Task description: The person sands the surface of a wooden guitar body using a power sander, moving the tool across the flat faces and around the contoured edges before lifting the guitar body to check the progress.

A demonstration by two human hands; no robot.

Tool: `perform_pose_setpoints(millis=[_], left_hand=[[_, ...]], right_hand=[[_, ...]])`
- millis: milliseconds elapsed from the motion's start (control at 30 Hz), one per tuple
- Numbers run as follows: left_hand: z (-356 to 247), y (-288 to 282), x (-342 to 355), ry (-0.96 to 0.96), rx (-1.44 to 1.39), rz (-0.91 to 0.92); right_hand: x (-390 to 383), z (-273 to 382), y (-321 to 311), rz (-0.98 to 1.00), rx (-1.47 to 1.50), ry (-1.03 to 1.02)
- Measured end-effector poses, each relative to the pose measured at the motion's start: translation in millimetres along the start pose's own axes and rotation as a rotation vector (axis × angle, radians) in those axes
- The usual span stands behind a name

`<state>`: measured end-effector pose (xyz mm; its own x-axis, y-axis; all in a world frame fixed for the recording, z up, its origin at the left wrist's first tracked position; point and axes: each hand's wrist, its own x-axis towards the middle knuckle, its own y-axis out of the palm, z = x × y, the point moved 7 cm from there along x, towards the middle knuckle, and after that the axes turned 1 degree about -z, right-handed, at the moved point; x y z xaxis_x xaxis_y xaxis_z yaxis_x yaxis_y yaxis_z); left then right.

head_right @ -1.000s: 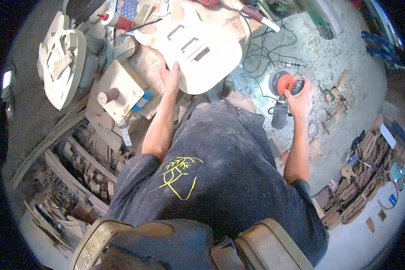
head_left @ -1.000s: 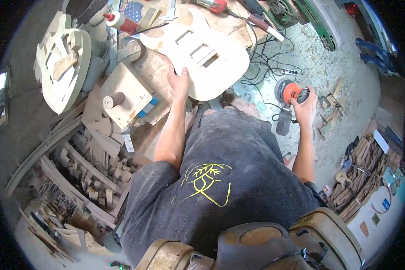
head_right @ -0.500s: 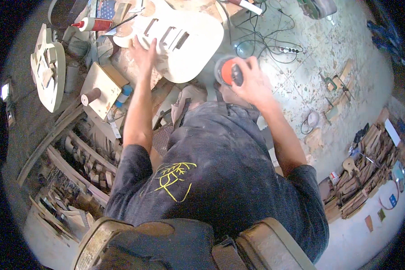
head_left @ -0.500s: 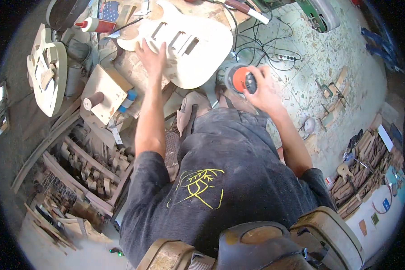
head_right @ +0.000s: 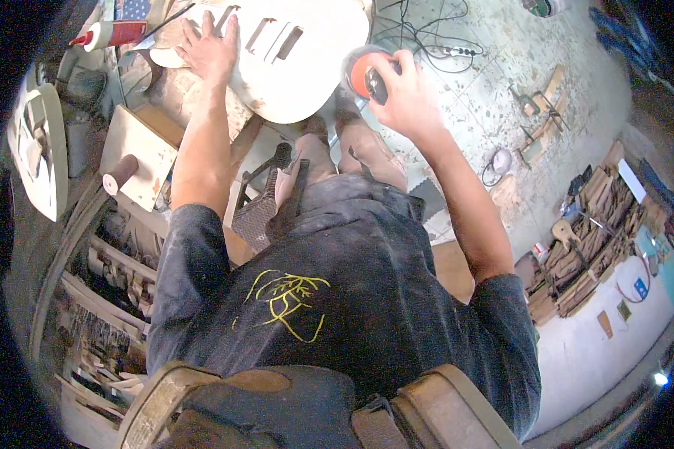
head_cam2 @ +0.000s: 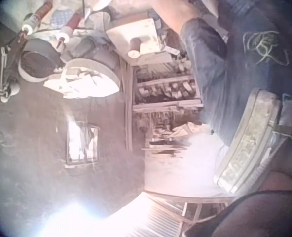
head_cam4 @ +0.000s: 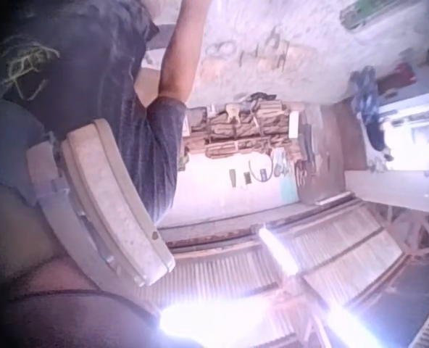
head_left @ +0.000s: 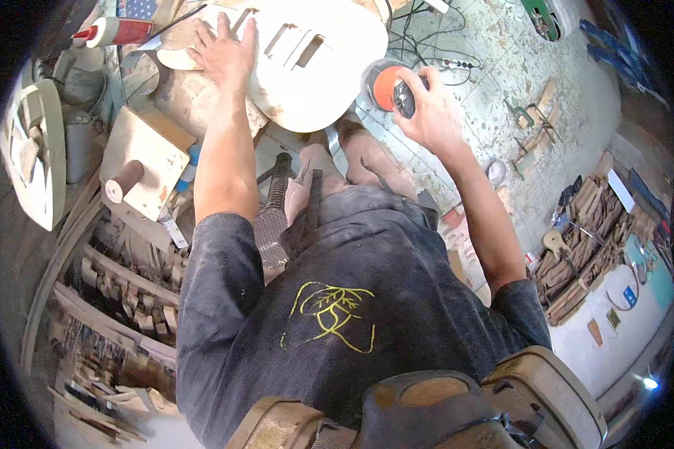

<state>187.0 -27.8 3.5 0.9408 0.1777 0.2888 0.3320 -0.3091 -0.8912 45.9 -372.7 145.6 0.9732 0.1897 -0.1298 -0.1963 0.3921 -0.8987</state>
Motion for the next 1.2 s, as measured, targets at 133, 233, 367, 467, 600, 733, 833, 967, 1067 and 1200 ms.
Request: perform_pose_setpoints(millis=[133,233,367,467,600,733,833,967,1067,1200], left_hand=[[0.5,-2.5,1.3,0.004,0.012,-0.031],[1.7,-4.7,0.1,-0.006,-0.017,-0.017],[3.1,-2.5,0.4,-0.012,-0.009,0.017],[-0.1,-1.4,0.2,0.002,-0.01,0.018],[2.8,0.2,-0.3,0.022,0.0,0.002],[5.0,2.5,-0.2,0.016,-0.014,0.006],[4.5,3.8,0.5,0.012,0.009,0.007],[6.3,5.3,0.4,0.015,0.055,0.001],[3.1,4.8,1.8,0.028,0.043,-0.018],[8.4,4.0,1.6,0.028,0.048,-0.008]], right_hand=[[-16.3,15.4,10.4,-0.037,0.031,0.01],[-32.2,41.9,23.4,0.089,0.083,0.09],[-41.8,55.2,20.4,0.061,0.086,0.112],[-29.6,37.5,17.8,0.054,0.07,0.191],[-3.2,33.5,7.3,-0.048,0.04,0.136],[-19.5,47.6,17.9,0.049,0.005,0.066],[-35.5,46.0,21.2,0.036,0.01,0.083],[-29.9,44.8,18.3,0.085,0.091,0.182],[-18.5,50.7,18.3,0.012,0.07,0.106],[-26.5,49.5,21.7,0.044,0.054,0.082]])
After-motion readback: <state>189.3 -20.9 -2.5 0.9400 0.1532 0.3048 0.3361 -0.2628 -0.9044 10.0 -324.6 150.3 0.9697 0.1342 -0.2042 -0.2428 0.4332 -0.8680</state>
